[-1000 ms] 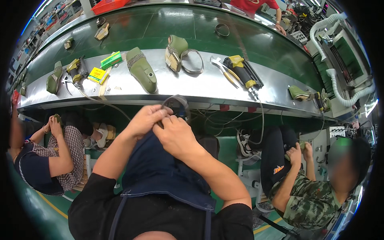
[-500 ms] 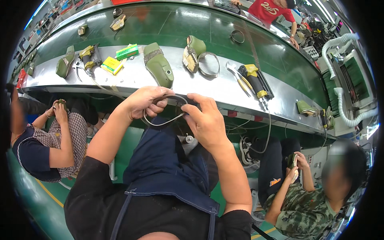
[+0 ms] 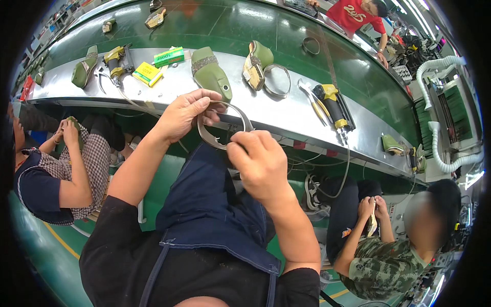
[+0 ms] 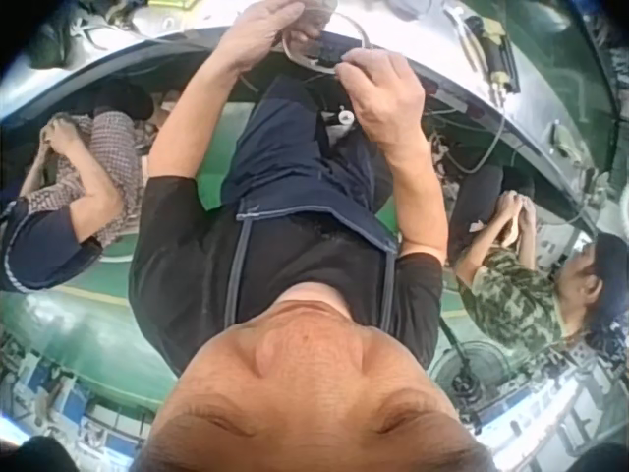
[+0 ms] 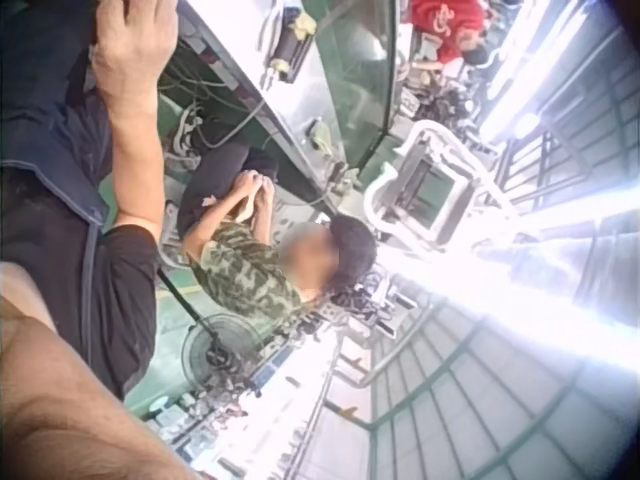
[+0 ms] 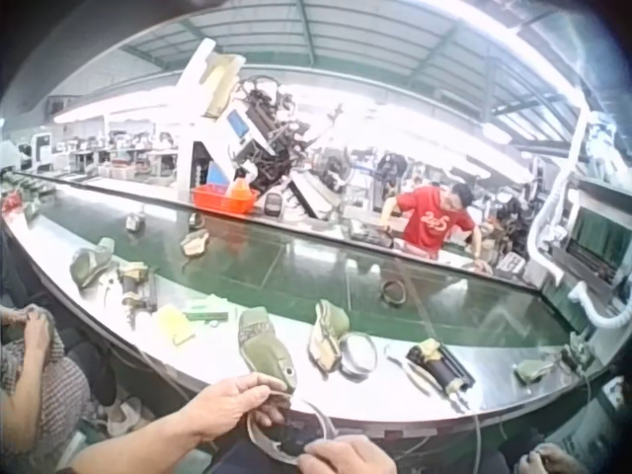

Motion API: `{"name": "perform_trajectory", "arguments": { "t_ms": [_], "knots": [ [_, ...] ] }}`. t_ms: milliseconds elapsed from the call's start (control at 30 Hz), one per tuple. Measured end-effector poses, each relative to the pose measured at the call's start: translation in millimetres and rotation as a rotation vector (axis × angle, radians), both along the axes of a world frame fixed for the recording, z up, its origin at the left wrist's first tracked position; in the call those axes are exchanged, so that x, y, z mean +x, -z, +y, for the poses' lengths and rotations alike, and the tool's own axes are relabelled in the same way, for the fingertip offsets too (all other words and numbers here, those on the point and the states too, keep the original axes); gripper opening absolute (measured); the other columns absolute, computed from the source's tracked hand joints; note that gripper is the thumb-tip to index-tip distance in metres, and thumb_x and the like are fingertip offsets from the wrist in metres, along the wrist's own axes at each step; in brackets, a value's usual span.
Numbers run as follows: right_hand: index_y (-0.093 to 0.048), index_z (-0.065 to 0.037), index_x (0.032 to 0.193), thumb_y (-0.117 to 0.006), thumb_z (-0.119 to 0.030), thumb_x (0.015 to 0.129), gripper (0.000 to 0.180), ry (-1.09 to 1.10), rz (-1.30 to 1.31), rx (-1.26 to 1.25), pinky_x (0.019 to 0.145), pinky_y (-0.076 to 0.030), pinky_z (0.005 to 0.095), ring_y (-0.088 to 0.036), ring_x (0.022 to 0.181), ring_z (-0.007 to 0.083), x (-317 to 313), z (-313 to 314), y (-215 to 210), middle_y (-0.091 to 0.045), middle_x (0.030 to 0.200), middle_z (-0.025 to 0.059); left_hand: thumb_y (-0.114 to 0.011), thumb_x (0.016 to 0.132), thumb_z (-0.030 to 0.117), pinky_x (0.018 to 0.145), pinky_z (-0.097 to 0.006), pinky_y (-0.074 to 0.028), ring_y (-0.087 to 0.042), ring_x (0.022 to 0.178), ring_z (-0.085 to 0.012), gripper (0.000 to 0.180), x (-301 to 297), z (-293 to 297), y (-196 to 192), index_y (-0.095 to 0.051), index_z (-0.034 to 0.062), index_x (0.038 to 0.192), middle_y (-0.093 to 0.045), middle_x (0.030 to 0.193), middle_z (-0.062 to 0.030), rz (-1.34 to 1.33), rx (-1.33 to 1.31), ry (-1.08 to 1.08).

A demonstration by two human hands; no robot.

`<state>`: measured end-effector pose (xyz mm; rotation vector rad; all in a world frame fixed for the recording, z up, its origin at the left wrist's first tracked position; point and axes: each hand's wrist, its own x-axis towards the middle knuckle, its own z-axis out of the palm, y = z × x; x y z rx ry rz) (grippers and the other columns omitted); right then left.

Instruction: The person assembles green slipper sandals on a factory assembly line. They attach a metal ring to the sole of the slipper using a pneumatic nail gun and pliers, then place the finished product on the conveyor belt.

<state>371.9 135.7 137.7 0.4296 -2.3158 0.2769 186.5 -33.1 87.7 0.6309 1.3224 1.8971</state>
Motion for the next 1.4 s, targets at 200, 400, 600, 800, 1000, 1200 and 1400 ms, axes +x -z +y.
{"name": "perform_trajectory", "arguments": {
  "t_ms": [200,400,600,800,1000,1200,1400],
  "knots": [
    [-0.068,-0.008,0.087,-0.069,-0.013,0.073,0.015,-0.08,0.092,0.113,0.064,-0.048,0.0323,-0.063,0.087,0.0203,-8.8,-17.6,-3.9,-0.064,0.099,0.0035,-0.053,0.112,0.017,0.093,-0.032,-0.059,-0.072,0.104,-0.0209,0.034,-2.7,-1.7,5.4,-0.057,-0.003,0.139,-0.07,0.123,-0.018,-0.061,0.18,0.028],
    [-0.069,-0.007,0.087,-0.072,-0.009,0.072,0.016,-0.084,0.064,0.037,0.067,-0.051,0.034,-0.063,0.086,0.0221,-12.1,-14.0,-1.6,-0.065,0.097,0.0042,-0.058,0.11,0.017,0.083,-0.028,-0.059,-0.07,0.091,-0.0157,0.034,-6.0,-2.7,6.3,-0.058,-0.0028,0.138,-0.072,0.115,-0.0164,-0.031,0.212,-0.024],
    [-0.072,-0.006,0.091,-0.082,0.002,0.07,0.024,-0.004,-0.064,-0.23,0.074,-0.055,0.0366,-0.065,0.086,0.0254,-25.1,5.2,20.6,-0.069,0.098,0.0042,-0.065,0.106,0.02,0.065,-0.023,-0.05,-0.06,0.071,-0.0072,0.034,-17.2,-2.8,-14.7,-0.062,-0.0016,0.132,-0.073,0.106,-0.0127,0.199,0.015,-0.152],
    [-0.072,-0.006,0.093,-0.083,0.003,0.074,0.024,0.031,-0.042,-0.321,0.077,-0.056,0.0382,-0.066,0.091,0.0285,-39.4,19.0,23.5,-0.07,0.101,0.0064,-0.065,0.106,0.02,0.073,-0.025,-0.053,-0.063,0.08,-0.0091,0.036,-36.0,14.6,-28.6,-0.061,-0.0021,0.134,-0.073,0.11,-0.0116,0.312,0.011,-0.159],
    [-0.068,-0.004,0.094,-0.08,0.003,0.08,0.02,0.356,0.064,-0.385,0.085,-0.055,0.044,-0.067,0.099,0.033,-41.2,74.3,17.5,-0.071,0.101,0.0115,-0.067,0.105,0.02,0.091,-0.03,-0.054,-0.067,0.102,-0.014,0.04,-54.2,41.3,-38.3,-0.06,-0.0046,0.135,-0.072,0.117,-0.0117,0.56,-0.08,-0.29],
    [-0.069,-0.006,0.094,-0.08,-0.009,0.085,0.014,0.676,-0.109,-0.256,0.082,-0.053,0.048,-0.065,0.096,0.0359,-38.4,174.9,71.0,-0.067,0.097,0.0125,-0.071,0.099,0.015,0.093,-0.032,-0.055,-0.069,0.103,-0.0191,0.036,-57.4,86.4,-61.9,-0.064,-0.0015,0.131,-0.073,0.114,-0.0125,0.957,-0.317,-0.281],
    [-0.068,-0.007,0.091,-0.079,-0.013,0.086,0.014,0.754,-0.248,-0.245,0.082,-0.054,0.0483,-0.065,0.097,0.036,-39.9,169.6,87.6,-0.066,0.095,0.0123,-0.07,0.091,0.009,0.101,-0.046,-0.054,-0.064,0.123,-0.0344,0.049,-92.5,195.1,-43.2,-0.059,0.0029,0.138,-0.068,0.13,-0.0184,1.524,-0.607,-0.196]
  ]
}}
